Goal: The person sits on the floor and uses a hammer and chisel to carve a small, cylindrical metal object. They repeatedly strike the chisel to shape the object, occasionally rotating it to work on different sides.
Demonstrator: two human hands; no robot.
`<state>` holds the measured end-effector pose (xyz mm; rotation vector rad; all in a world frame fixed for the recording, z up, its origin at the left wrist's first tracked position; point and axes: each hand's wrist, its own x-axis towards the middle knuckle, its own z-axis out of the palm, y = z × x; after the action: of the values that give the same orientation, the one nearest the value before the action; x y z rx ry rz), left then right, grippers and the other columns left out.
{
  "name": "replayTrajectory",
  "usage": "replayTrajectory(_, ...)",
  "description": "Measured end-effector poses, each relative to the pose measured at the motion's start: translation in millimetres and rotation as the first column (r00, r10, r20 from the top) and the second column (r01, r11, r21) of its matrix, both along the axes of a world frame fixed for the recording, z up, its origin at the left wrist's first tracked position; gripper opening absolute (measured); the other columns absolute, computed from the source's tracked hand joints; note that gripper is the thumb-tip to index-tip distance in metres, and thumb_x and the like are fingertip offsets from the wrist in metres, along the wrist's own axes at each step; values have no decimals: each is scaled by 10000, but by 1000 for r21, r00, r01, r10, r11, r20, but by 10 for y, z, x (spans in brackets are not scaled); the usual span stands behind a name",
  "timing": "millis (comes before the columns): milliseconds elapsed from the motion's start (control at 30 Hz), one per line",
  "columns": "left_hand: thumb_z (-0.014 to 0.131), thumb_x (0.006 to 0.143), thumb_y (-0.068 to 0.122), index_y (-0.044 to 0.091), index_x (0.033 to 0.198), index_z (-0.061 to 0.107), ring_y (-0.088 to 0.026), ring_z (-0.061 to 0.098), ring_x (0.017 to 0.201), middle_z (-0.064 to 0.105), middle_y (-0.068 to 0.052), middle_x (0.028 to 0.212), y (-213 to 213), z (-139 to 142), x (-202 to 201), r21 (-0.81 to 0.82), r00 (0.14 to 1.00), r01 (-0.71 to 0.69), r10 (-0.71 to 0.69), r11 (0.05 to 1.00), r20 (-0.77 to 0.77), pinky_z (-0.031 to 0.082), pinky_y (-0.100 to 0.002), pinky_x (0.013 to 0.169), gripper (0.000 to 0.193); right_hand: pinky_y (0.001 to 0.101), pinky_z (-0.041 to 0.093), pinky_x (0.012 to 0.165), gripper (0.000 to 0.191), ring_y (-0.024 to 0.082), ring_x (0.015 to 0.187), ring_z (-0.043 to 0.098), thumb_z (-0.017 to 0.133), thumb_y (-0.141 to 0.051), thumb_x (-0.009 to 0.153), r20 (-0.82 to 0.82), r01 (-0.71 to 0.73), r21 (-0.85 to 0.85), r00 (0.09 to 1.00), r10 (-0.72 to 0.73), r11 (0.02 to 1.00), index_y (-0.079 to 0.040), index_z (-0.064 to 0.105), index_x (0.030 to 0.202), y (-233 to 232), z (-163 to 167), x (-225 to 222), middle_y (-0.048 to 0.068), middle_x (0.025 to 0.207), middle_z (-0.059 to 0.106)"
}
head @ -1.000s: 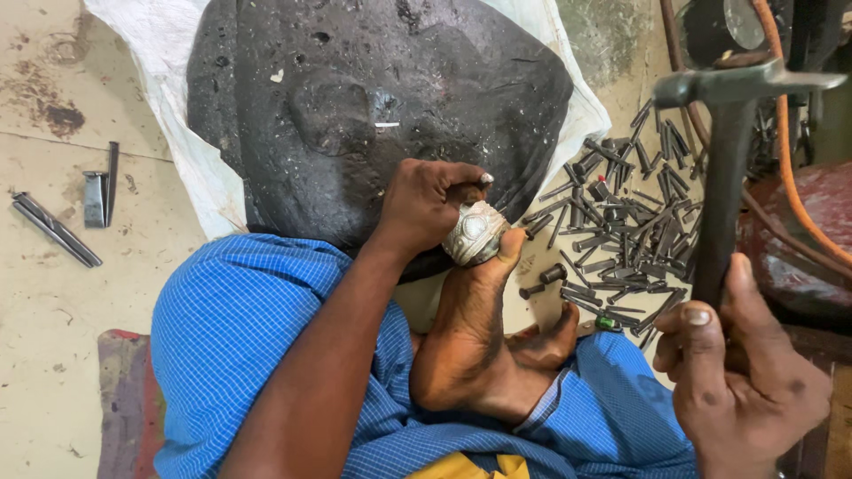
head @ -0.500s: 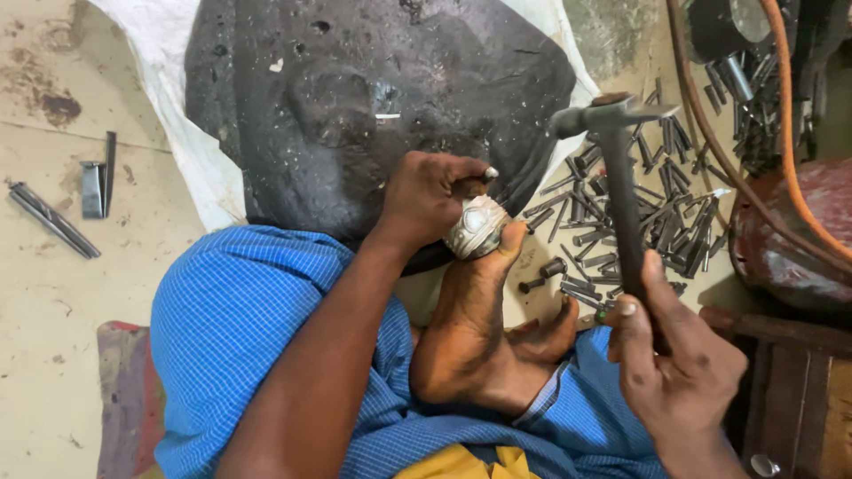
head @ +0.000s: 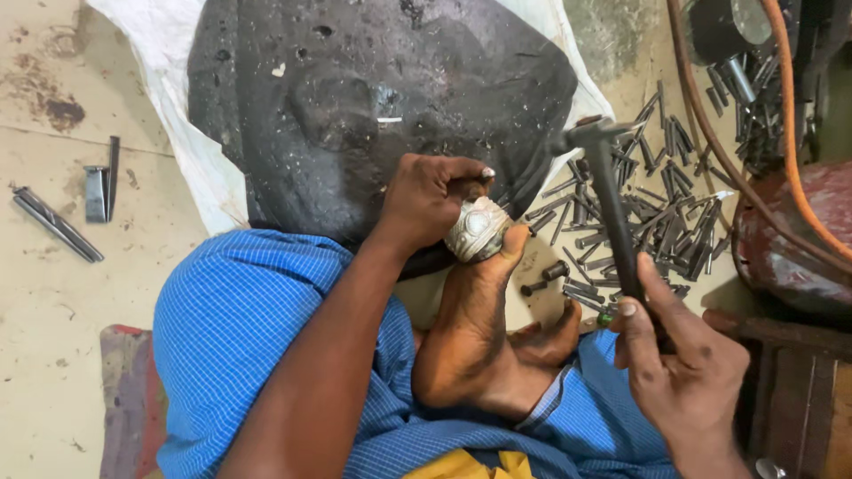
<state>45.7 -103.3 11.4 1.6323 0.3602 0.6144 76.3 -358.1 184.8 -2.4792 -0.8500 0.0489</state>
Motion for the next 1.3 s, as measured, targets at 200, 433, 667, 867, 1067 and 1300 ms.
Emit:
replayTrajectory(200,808,814,105,106,990,803,-192,796,800,785,-104,922,7,12,-6,77,1000,21,-21,997,-4,607,-306,717,176,208,505,565,415,54,609,611,616,-7,1018,-14,41,186,999,-39,982,14,593,1432,50,160,-17,61,827,704)
replayTrajectory(433,792,826,83,98,1001,793,-181,797,821,794,-98,924,-6,-63,7,66,999,19,-22,998,42,612,-304,734,176,256,508,624,401,105,670,664,698,-41,941,123,-286,-157,944,306,945,18,665,1336,70,-54,20,182,864,705)
replayTrajectory(667,633,1032,165,62,1100,614,-236,805,834,785,-85,887,-15,-257,270,-104,973,-225,230,969,34,608,-375,746,125,222,449,524,456,67,583,563,596,-19,1045,-145,188,218,977,-159,958,14,570,1499,-263,-188,-63,67,806,679)
replayTrajectory(867,481,1035,362,116,1282,450,-418,723,750,725,-96,678,-94,-344,519,84,941,-162,180,983,-286,549,-518,734,350,233,445,480,453,74,538,548,613,-16,1012,-239,314,170,933,-270,934,8,594,1464,-573,-320,-237,91,761,683)
replayTrajectory(1067,458,1095,270,87,1043,485,-326,763,678,734,-84,694,-143,-309,279,-99,975,-218,220,971,18,566,-456,636,192,239,418,454,455,96,507,558,628,-31,1002,-201,379,159,917,-346,912,-7,609,1455,-749,-367,-376,101,737,690)
replayTrajectory(1300,476,1097,267,80,1037,474,-289,750,680,737,-73,719,-145,-271,210,-76,978,-187,193,979,82,550,-415,628,196,242,414,444,451,96,517,563,631,-46,1013,-191,387,176,916,-354,905,-14,610,1463,-718,-297,-360,95,747,692)
